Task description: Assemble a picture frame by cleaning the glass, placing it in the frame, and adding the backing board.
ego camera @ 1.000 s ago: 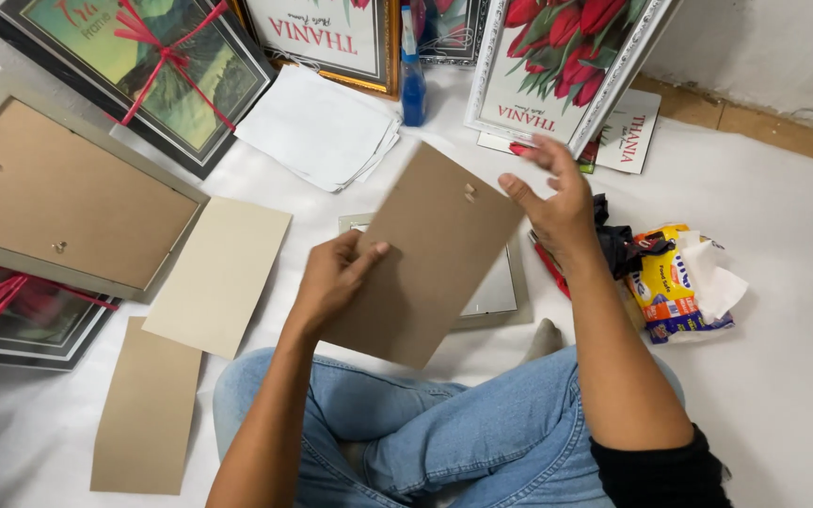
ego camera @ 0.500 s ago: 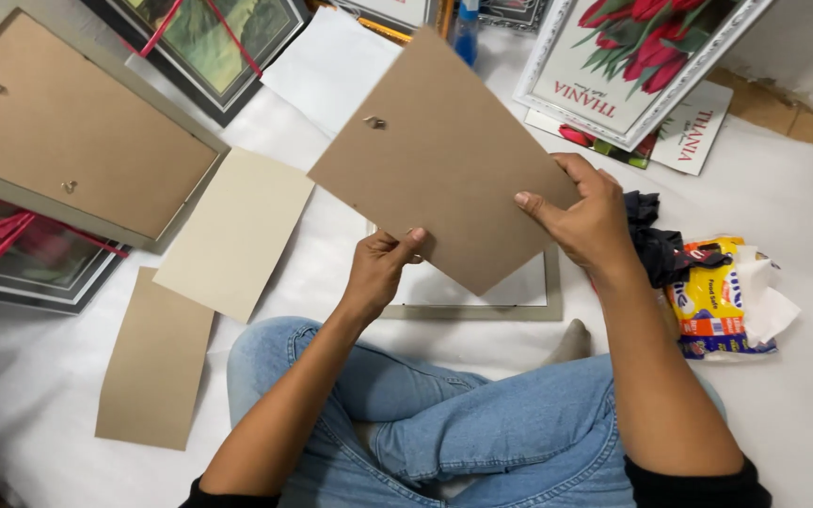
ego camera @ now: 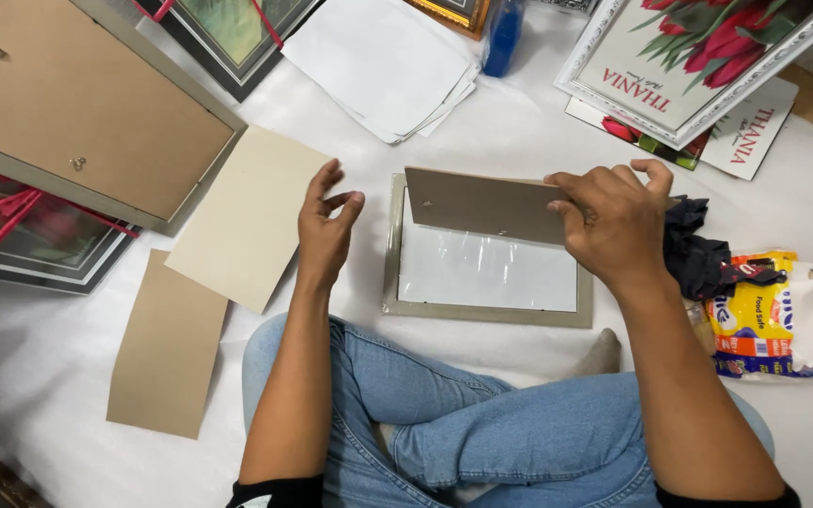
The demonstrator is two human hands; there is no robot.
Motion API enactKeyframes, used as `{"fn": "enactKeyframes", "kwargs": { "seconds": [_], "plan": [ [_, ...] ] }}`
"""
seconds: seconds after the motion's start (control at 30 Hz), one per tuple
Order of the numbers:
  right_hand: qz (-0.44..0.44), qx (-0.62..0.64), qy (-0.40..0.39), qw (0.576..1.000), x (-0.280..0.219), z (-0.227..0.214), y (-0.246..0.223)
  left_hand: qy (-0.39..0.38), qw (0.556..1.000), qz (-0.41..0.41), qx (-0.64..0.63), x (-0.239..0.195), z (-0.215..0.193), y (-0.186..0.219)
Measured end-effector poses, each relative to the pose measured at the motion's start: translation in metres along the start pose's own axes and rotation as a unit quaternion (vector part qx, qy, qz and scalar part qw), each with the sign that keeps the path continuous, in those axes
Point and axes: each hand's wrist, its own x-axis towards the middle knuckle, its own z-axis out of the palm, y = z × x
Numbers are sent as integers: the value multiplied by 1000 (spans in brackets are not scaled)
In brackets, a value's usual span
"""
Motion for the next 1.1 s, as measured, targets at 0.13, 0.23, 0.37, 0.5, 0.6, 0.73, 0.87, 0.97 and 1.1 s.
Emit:
{"fn": "enactKeyframes", "kwargs": {
  "seconds": [0.13, 0.23, 0.37, 0.5, 0.6, 0.73, 0.87, 0.97, 1.1],
  "plan": [
    [-3, 9, -11, 1000, 6, 13, 0, -67, 994, 25, 85, -9, 23, -4],
    [-8, 13, -15, 1000, 10, 21, -1, -116, 981, 49, 145, -20, 36, -6],
    [-10, 15, -20, 1000, 9, 29, -3, -187, 954, 81, 222, -43, 59, -10],
    [-11, 11, -22, 1000, 6, 28, -2, -258, 914, 121, 291, -70, 88, -9],
    [-10, 4, -17, 1000, 9, 24, -1, -308, 874, 159, 340, -87, 112, -2],
    [-17, 10, -19, 1000, 7, 25, -5, -363, 815, 192, 408, -118, 131, 3],
    [-28, 24, -19, 999, 11, 32, -14, -409, 746, 219, 477, -140, 137, 8],
    [-28, 30, -10, 999, 18, 39, -15, -444, 680, 247, 528, -140, 142, 11],
    [-29, 47, -38, 998, 18, 44, -11, -450, 663, 271, 533, -134, 144, 8]
  ]
}}
